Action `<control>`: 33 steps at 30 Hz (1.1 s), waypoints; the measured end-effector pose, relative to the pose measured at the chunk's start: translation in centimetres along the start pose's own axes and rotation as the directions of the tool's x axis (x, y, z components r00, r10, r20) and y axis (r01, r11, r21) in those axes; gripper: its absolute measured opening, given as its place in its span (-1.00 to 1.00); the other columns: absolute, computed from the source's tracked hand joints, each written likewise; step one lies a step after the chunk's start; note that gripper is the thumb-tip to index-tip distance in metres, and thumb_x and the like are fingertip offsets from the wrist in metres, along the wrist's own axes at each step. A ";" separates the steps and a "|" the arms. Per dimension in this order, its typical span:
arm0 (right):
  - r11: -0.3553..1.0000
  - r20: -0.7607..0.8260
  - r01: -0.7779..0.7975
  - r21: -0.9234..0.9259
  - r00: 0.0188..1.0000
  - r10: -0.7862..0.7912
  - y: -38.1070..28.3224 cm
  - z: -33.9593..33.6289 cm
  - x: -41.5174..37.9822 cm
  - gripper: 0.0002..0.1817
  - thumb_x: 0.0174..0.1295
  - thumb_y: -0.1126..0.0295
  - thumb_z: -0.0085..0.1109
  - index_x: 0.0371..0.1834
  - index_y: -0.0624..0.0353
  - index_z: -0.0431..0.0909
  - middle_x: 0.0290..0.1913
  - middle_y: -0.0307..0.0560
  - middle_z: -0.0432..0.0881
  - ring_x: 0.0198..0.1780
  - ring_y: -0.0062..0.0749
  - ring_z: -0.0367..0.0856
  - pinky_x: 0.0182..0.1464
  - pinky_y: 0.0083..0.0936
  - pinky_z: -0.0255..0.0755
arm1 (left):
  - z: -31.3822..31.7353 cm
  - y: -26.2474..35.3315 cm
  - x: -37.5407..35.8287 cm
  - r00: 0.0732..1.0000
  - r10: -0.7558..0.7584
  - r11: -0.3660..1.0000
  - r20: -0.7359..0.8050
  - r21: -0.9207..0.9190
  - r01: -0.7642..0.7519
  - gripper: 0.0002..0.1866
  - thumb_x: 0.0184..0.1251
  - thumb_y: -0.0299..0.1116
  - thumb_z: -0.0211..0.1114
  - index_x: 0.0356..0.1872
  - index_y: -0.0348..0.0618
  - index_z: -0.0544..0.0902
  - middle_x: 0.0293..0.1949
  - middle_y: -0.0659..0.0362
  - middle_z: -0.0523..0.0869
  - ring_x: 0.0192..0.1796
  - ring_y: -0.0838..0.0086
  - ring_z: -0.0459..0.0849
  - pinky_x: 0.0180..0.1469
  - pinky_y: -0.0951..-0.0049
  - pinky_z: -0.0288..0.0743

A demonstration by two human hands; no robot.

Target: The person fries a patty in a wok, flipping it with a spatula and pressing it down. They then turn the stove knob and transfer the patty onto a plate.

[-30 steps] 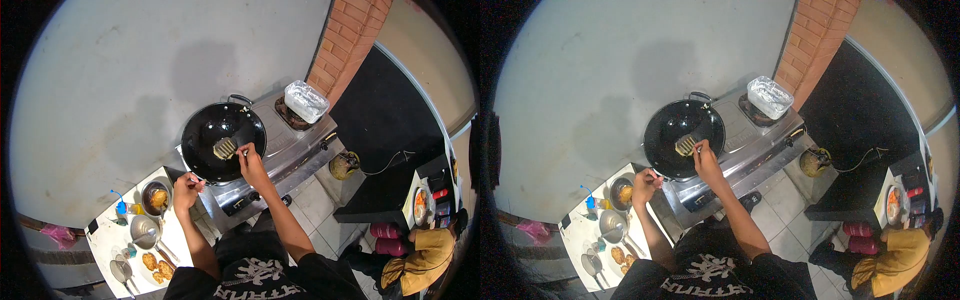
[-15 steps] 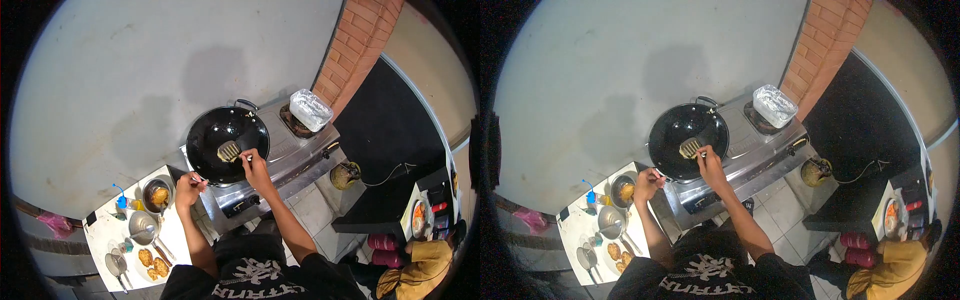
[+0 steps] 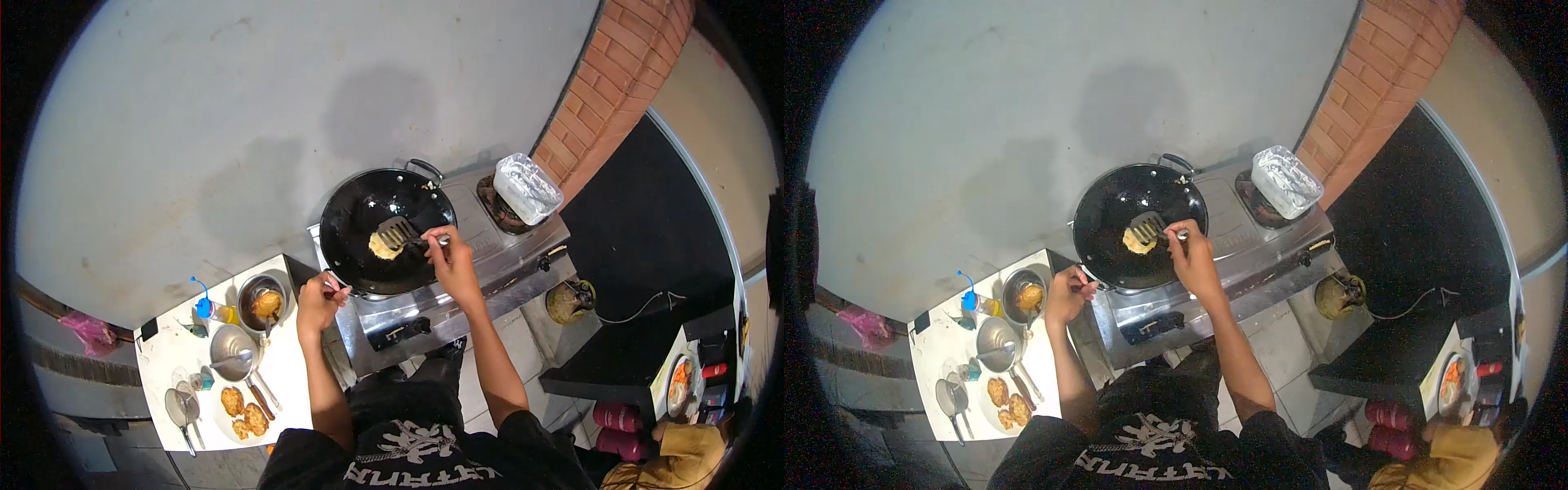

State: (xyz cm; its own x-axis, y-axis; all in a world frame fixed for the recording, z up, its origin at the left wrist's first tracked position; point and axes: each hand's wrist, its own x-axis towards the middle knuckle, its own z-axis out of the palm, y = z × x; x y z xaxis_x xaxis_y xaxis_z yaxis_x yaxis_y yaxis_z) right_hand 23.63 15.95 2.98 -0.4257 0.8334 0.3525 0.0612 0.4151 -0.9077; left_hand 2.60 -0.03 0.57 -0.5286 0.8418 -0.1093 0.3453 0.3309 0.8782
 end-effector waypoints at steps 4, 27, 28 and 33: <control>1.000 -0.021 0.015 0.015 1.000 -0.015 0.1 -1.1 -0.4 -0.88 0.38 0.46 0.07 -0.12 0.28 0.45 -0.33 -0.09 0.66 -0.41 -0.52 0.64 -0.41 -0.58 0.47 | 0.0 0.0 -0.8 0.986 0.088 0.995 -0.139 0.061 -0.080 -0.69 0.13 -0.52 0.44 -0.53 -0.24 0.39 -0.61 0.16 0.61 -0.55 0.55 0.59 -0.46 0.51 0.44; 0.986 0.308 -0.085 0.146 0.951 0.037 1.1 -6.1 4.1 -0.90 0.39 0.46 0.05 -0.13 0.25 0.48 -0.22 -0.17 0.63 -0.40 -0.61 0.56 -0.35 -0.63 0.47 | 3.7 2.8 -4.2 0.408 0.058 0.973 -0.911 -0.040 -0.229 -0.40 0.18 -0.47 0.46 -0.81 -0.15 0.15 -0.61 0.28 0.33 -0.57 0.70 0.19 -0.49 0.60 0.05; 0.992 0.331 -0.102 0.076 0.941 0.072 0.9 -5.8 4.2 -0.91 0.37 0.49 0.07 -0.13 0.25 0.46 -0.24 -0.12 0.62 -0.36 -0.57 0.58 -0.32 -0.59 0.46 | 4.0 1.7 -4.2 0.381 0.110 0.972 -0.918 0.019 -0.235 -0.42 0.17 -0.47 0.46 -0.79 -0.14 0.16 -0.58 0.28 0.34 -0.56 0.69 0.21 -0.49 0.59 0.07; 0.996 0.402 0.042 0.082 0.913 -0.071 2.0 -5.2 4.4 -0.90 0.31 0.56 0.09 -0.15 0.27 0.44 -0.28 -0.01 0.62 -0.30 -0.42 0.63 -0.28 -0.55 0.43 | 6.1 2.5 -5.1 0.507 -0.044 0.982 -0.861 -0.132 -0.139 -0.72 0.24 -0.27 0.40 -0.24 -0.29 0.57 -0.32 0.17 0.53 -0.43 0.58 0.43 -0.39 0.60 0.31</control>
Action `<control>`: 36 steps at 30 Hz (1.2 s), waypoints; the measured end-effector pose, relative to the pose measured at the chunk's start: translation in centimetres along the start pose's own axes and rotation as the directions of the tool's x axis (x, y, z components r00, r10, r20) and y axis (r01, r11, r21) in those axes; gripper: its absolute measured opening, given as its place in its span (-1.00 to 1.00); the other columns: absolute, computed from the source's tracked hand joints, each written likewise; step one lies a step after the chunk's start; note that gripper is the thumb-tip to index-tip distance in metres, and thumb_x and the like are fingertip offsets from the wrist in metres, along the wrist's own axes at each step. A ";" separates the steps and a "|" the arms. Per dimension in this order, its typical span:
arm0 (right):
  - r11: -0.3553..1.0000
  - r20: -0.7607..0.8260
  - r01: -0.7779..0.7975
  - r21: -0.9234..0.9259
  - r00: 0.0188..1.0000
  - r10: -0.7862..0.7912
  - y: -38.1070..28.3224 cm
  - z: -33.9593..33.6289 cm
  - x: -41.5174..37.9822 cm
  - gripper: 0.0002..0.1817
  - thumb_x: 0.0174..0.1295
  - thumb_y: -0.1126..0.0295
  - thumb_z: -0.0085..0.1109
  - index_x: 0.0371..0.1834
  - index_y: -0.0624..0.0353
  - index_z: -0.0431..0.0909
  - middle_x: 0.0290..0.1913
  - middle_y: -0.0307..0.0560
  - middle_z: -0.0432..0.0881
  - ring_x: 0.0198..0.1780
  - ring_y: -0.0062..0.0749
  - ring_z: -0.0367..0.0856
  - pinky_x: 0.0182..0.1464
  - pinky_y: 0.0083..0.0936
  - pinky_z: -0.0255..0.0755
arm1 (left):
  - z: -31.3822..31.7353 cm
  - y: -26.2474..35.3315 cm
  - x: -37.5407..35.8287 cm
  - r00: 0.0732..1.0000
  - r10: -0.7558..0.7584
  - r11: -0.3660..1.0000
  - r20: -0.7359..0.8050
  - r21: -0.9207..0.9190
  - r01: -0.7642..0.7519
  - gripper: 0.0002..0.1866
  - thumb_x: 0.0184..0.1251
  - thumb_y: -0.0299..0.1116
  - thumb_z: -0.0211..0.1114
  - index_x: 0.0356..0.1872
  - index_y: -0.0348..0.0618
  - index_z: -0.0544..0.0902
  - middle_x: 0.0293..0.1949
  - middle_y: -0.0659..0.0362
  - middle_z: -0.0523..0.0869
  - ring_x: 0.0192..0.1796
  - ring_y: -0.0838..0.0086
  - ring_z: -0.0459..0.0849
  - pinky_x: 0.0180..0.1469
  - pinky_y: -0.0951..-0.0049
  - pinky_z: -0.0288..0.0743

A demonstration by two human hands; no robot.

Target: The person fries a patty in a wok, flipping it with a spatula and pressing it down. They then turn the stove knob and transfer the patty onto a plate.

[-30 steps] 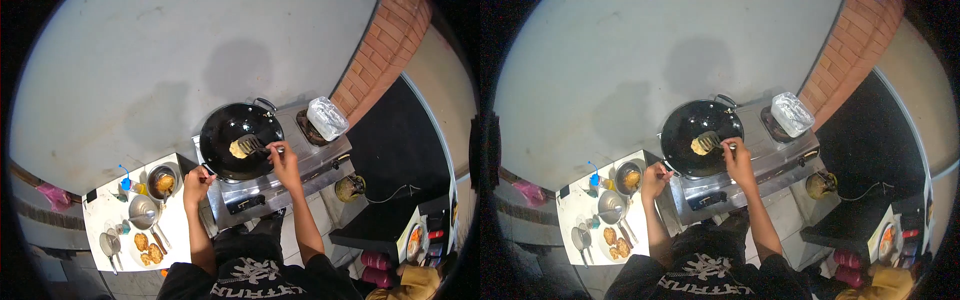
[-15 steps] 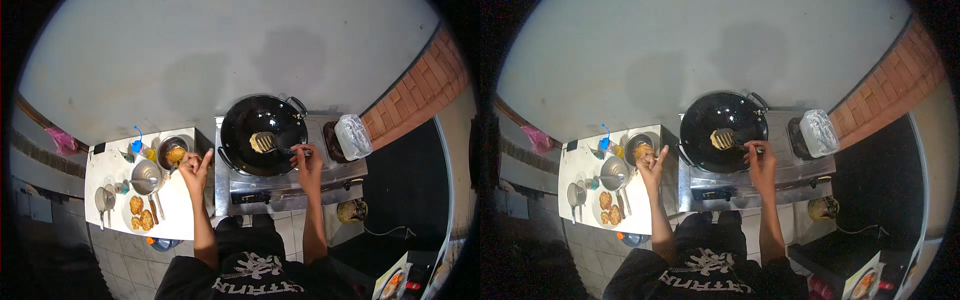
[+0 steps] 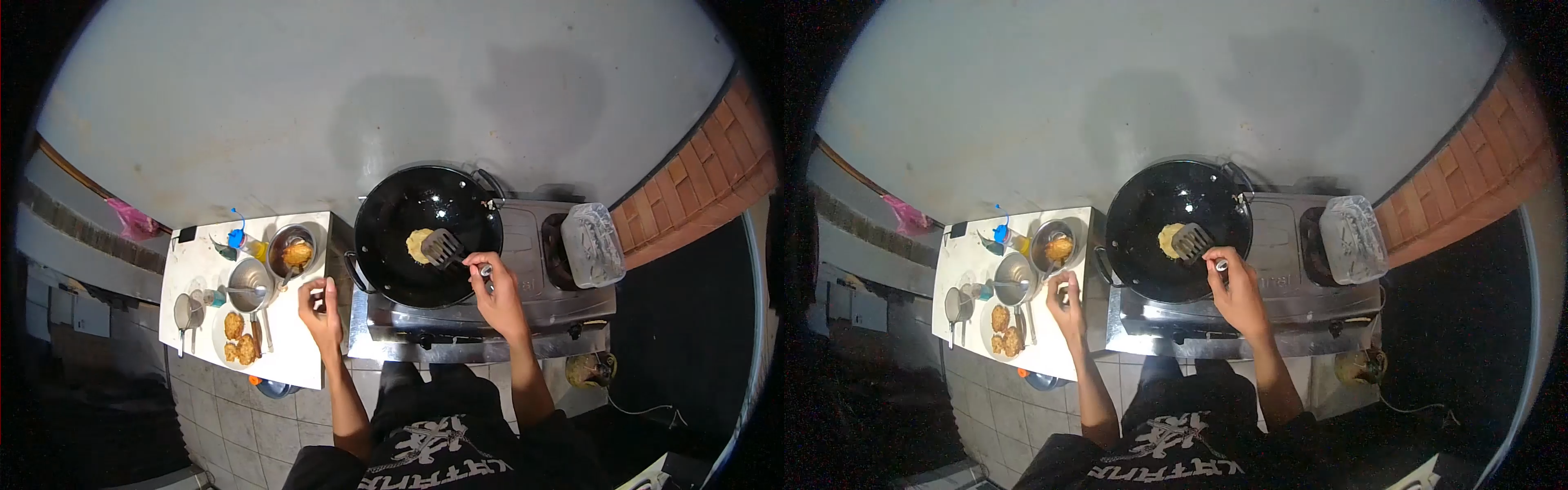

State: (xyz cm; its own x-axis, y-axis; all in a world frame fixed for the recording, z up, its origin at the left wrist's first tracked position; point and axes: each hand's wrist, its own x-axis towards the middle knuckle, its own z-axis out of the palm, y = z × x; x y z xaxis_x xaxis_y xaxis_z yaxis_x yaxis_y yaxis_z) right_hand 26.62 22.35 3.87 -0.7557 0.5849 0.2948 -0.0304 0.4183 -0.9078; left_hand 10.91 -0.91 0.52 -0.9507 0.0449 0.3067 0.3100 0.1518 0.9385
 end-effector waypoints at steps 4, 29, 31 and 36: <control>0.998 0.028 0.046 0.038 0.998 -0.047 1.1 0.5 1.5 -0.91 0.30 0.56 0.10 -0.17 0.27 0.44 -0.33 -0.03 0.61 -0.36 -0.39 0.60 -0.33 -0.50 0.40 | 0.5 2.2 -0.7 0.961 -0.152 0.969 0.232 0.227 0.098 -0.25 0.28 -0.19 0.37 0.40 -0.22 0.22 -0.04 -0.03 0.47 -0.31 0.41 0.62 -0.24 0.44 0.54; 1.000 0.078 0.015 0.001 0.997 -0.015 2.9 0.7 1.2 -0.87 0.33 0.56 0.07 -0.16 0.33 0.32 -0.35 0.13 0.58 -0.35 -0.15 0.64 -0.35 -0.34 0.43 | 2.3 -0.2 0.7 0.962 -0.191 0.929 0.194 0.352 0.114 -0.72 0.14 -0.56 0.40 -0.12 -0.37 0.60 -0.34 0.02 0.73 -0.29 0.41 0.74 -0.20 0.45 0.58; 1.000 0.087 0.006 0.018 0.996 -0.007 3.1 0.5 1.2 -0.87 0.33 0.55 0.08 -0.16 0.32 0.33 -0.36 0.10 0.57 -0.39 -0.24 0.61 -0.36 -0.37 0.42 | 2.3 0.4 0.6 0.964 -0.189 0.931 0.184 0.345 0.117 -0.72 0.14 -0.56 0.41 -0.12 -0.38 0.60 -0.34 0.02 0.73 -0.29 0.41 0.75 -0.19 0.45 0.58; 0.995 0.072 0.075 0.060 0.994 -0.079 2.9 0.1 1.6 -0.89 0.31 0.54 0.11 -0.18 0.28 0.39 -0.38 -0.01 0.56 -0.47 -0.40 0.50 -0.40 -0.44 0.37 | 2.2 0.7 0.7 0.962 -0.192 0.938 0.193 0.324 0.122 -0.72 0.12 -0.57 0.41 -0.13 -0.38 0.60 -0.34 -0.01 0.74 -0.29 0.40 0.75 -0.20 0.46 0.57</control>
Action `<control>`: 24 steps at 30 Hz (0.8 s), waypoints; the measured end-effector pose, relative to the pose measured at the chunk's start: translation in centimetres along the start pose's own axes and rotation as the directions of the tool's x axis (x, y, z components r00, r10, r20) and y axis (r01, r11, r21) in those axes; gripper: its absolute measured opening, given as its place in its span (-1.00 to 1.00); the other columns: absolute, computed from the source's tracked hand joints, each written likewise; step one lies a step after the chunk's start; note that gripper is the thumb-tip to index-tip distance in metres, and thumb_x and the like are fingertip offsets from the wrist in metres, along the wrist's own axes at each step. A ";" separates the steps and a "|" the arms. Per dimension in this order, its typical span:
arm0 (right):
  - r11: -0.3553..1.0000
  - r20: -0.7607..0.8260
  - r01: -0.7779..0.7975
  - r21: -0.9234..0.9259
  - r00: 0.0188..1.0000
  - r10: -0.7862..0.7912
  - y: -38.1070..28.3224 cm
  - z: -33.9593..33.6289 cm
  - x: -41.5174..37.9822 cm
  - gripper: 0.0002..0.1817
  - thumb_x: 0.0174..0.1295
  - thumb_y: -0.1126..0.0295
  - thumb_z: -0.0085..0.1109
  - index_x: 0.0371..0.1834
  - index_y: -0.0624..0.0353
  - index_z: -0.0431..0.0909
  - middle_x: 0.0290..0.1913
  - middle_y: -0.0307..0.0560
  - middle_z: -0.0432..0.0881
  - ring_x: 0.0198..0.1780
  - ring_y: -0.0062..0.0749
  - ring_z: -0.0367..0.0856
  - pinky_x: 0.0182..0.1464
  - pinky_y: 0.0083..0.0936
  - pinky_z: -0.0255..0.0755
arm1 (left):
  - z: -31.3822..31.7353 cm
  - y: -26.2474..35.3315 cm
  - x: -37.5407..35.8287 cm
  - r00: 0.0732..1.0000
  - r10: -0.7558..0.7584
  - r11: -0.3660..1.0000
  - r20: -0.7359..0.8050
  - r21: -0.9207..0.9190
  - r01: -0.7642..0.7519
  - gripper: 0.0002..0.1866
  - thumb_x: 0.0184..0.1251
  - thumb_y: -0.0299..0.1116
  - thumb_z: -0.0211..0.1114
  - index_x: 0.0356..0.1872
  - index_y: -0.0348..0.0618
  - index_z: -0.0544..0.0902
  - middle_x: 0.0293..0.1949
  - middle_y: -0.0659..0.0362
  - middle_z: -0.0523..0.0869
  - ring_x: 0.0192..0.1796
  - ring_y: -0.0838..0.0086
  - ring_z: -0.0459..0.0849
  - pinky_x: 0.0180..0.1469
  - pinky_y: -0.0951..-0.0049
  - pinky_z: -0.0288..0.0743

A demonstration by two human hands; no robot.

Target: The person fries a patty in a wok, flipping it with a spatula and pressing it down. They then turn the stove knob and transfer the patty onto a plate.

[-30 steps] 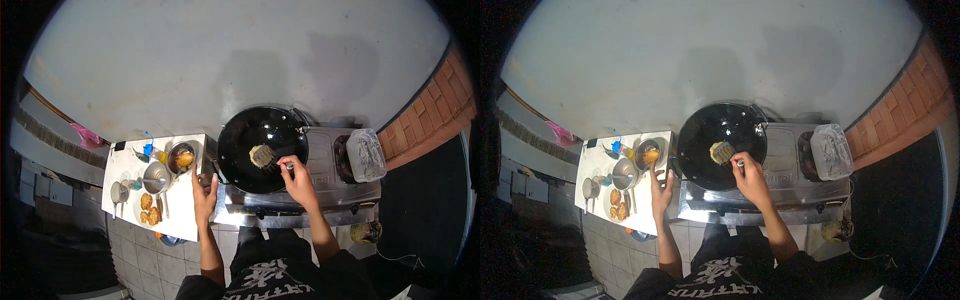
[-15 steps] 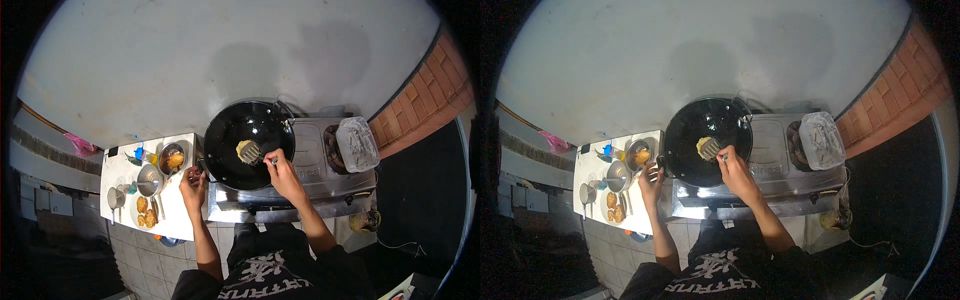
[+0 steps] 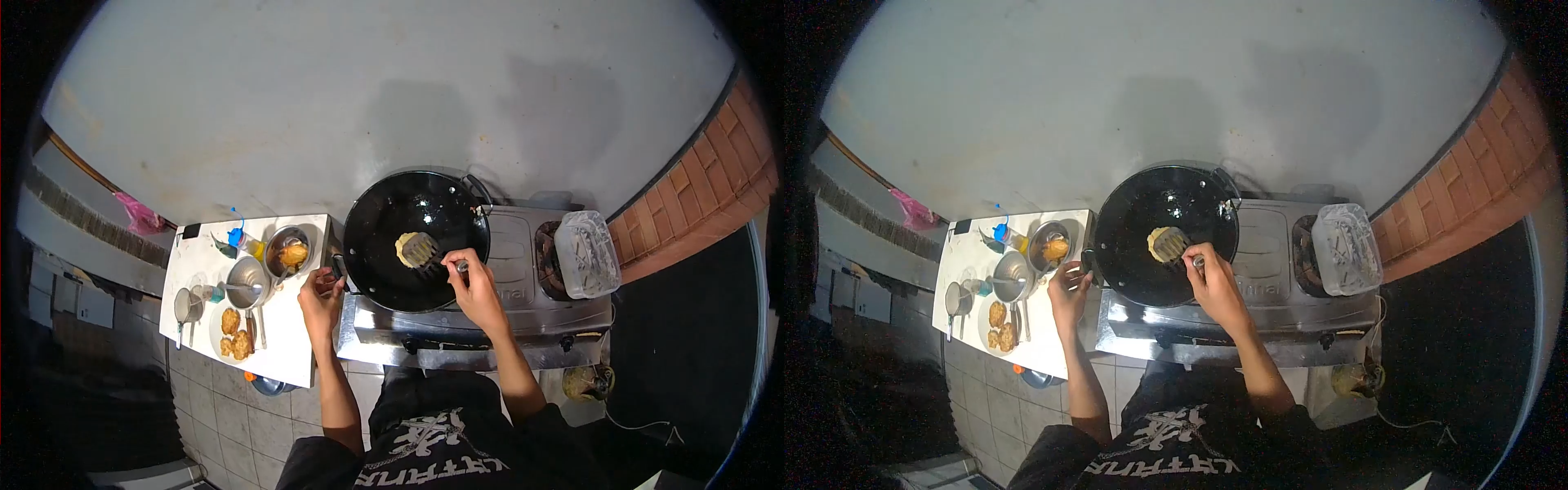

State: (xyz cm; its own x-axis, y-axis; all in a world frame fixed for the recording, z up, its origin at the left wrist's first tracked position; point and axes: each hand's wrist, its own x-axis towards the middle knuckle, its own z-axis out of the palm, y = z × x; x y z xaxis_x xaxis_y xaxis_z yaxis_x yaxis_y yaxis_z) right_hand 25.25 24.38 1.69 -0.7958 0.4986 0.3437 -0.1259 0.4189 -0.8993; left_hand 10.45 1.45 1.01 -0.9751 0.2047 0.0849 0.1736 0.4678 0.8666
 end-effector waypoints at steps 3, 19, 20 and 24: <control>1.000 0.050 -0.003 -0.030 0.999 0.004 -0.8 -1.4 0.7 -0.92 0.34 0.55 0.07 -0.17 0.29 0.40 -0.31 -0.06 0.59 -0.44 -0.47 0.54 -0.38 -0.53 0.41 | -0.1 0.6 -0.1 1.000 0.011 0.999 0.004 0.030 -0.011 -0.72 0.12 -0.58 0.41 -0.12 -0.38 0.60 -0.34 -0.02 0.74 -0.29 0.40 0.75 -0.20 0.46 0.57; 0.998 0.041 -0.058 -0.002 0.997 0.058 1.5 0.4 0.1 -0.91 0.38 0.54 0.01 -0.14 0.27 0.34 -0.26 -0.03 0.62 -0.43 -0.56 0.52 -0.40 -0.58 0.36 | 0.2 0.6 -0.3 0.999 -0.017 0.998 -0.037 0.063 0.019 -0.69 0.10 -0.54 0.44 -0.12 -0.42 0.62 -0.34 -0.03 0.75 -0.31 0.39 0.76 -0.22 0.46 0.61; 0.998 0.044 -0.059 0.000 0.997 0.059 1.5 0.4 0.1 -0.91 0.38 0.54 0.01 -0.14 0.27 0.34 -0.26 -0.03 0.62 -0.43 -0.56 0.52 -0.40 -0.58 0.36 | 0.1 0.7 -0.2 0.999 -0.017 0.995 -0.033 0.094 0.020 -0.70 0.10 -0.53 0.44 -0.13 -0.43 0.63 -0.34 -0.04 0.76 -0.30 0.39 0.76 -0.22 0.46 0.61; 1.000 -0.012 -0.014 0.002 1.000 0.014 1.9 0.8 -0.4 -0.91 0.38 0.56 -0.02 -0.14 0.27 0.31 -0.25 -0.04 0.61 -0.47 -0.58 0.47 -0.40 -0.59 0.36 | 0.1 0.7 -0.4 0.998 -0.004 0.998 -0.056 0.057 0.007 -0.74 0.10 -0.50 0.46 -0.23 -0.46 0.66 -0.36 -0.04 0.76 -0.32 0.36 0.78 -0.22 0.47 0.61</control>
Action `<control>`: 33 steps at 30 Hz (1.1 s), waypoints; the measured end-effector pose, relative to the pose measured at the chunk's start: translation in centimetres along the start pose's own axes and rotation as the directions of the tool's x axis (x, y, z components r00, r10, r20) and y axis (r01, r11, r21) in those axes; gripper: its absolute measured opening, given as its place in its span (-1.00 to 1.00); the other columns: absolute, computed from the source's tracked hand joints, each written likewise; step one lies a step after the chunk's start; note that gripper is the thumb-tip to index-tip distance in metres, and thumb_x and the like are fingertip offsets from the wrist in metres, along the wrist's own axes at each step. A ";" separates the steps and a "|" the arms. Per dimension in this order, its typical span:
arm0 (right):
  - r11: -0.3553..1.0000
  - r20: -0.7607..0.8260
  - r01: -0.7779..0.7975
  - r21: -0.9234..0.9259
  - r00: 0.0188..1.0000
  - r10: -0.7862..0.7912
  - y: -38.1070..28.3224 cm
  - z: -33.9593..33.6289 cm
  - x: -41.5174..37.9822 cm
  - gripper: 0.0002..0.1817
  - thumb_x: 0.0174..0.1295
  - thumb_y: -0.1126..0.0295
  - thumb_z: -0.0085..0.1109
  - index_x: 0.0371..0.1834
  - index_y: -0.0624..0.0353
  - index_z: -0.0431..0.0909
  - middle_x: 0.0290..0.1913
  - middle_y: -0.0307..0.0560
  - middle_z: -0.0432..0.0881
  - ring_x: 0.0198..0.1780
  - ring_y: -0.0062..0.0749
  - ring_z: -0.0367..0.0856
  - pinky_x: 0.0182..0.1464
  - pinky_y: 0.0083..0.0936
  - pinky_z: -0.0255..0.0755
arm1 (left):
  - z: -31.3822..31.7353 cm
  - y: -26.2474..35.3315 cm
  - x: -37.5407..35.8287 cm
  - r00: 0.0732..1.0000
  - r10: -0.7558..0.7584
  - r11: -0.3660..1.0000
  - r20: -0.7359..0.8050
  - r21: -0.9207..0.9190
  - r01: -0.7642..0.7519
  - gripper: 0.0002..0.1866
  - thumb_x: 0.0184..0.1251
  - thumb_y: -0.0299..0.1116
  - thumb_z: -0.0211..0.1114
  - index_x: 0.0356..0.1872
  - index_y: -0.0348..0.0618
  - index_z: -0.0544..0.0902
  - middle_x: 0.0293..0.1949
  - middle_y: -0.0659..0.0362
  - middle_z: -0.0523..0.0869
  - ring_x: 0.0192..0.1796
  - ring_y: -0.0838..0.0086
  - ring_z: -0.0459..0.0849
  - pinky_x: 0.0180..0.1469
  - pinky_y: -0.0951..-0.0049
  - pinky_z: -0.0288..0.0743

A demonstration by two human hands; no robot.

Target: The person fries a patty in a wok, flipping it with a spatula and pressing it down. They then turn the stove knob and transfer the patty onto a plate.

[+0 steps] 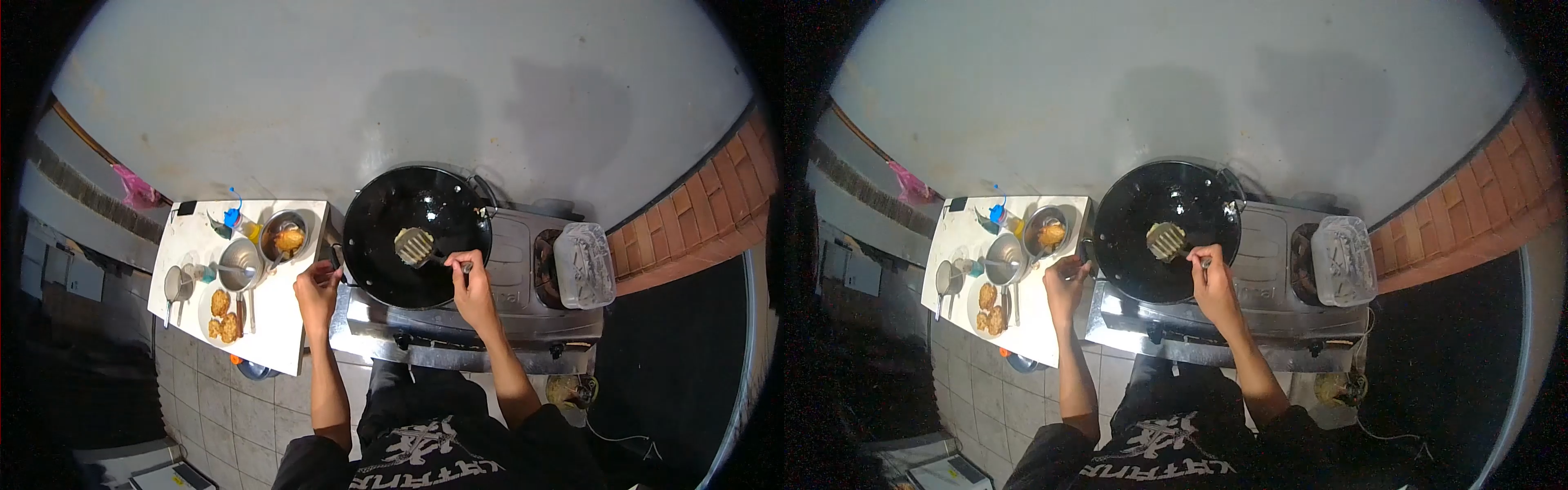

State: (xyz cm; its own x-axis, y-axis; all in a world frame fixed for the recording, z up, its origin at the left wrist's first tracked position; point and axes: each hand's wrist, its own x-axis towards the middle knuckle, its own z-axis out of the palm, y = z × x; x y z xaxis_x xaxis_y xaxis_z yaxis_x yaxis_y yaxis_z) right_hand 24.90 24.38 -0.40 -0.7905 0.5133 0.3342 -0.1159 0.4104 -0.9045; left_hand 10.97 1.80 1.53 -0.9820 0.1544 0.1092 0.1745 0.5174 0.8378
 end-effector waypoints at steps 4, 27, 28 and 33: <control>1.000 -0.053 -0.010 -0.008 0.999 0.009 0.1 0.6 0.2 -0.93 0.37 0.56 -0.02 -0.16 0.28 0.31 -0.29 -0.08 0.61 -0.49 -0.61 0.46 -0.43 -0.61 0.33 | 0.0 0.1 0.0 1.000 0.005 1.000 -0.001 0.023 -0.005 -0.74 0.10 -0.49 0.47 -0.26 -0.47 0.66 -0.38 -0.05 0.76 -0.31 0.35 0.78 -0.21 0.46 0.60; 0.998 -0.030 -0.070 0.000 0.997 0.070 -0.2 -0.9 0.8 -0.95 0.40 0.53 -0.03 -0.20 0.28 0.34 -0.44 -0.12 0.58 -0.55 -0.60 0.43 -0.49 -0.56 0.29 | -0.1 0.1 0.4 1.000 -0.017 0.988 0.014 0.153 0.015 -0.71 0.07 -0.40 0.49 -0.27 -0.46 0.71 -0.41 -0.07 0.77 -0.34 0.29 0.78 -0.20 0.41 0.58; 0.999 -0.027 -0.043 0.004 0.999 0.043 0.2 -0.3 0.9 -0.95 0.40 0.53 -0.03 -0.20 0.28 0.34 -0.44 -0.11 0.58 -0.54 -0.59 0.44 -0.48 -0.55 0.30 | -0.2 0.1 0.3 1.000 -0.020 0.984 0.008 0.174 0.018 -0.73 0.07 -0.44 0.48 -0.26 -0.44 0.71 -0.41 -0.07 0.77 -0.35 0.27 0.79 -0.19 0.42 0.59; 0.999 0.006 -0.034 0.025 0.999 0.034 0.2 -1.0 0.5 -0.95 0.40 0.53 -0.03 -0.19 0.28 0.34 -0.45 -0.12 0.56 -0.52 -0.57 0.46 -0.46 -0.54 0.33 | 0.0 -0.3 0.3 1.000 -0.023 0.987 0.014 0.162 0.021 -0.72 0.08 -0.39 0.49 -0.27 -0.44 0.71 -0.40 -0.07 0.77 -0.35 0.29 0.78 -0.20 0.40 0.59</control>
State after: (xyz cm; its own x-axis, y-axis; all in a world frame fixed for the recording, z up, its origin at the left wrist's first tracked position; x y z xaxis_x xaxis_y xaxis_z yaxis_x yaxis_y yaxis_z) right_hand 25.01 25.47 -0.15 -0.7978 0.5219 0.3018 -0.1042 0.3736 -0.9217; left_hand 10.60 1.67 1.36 -0.9846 0.1541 0.0821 0.1636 0.6497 0.7423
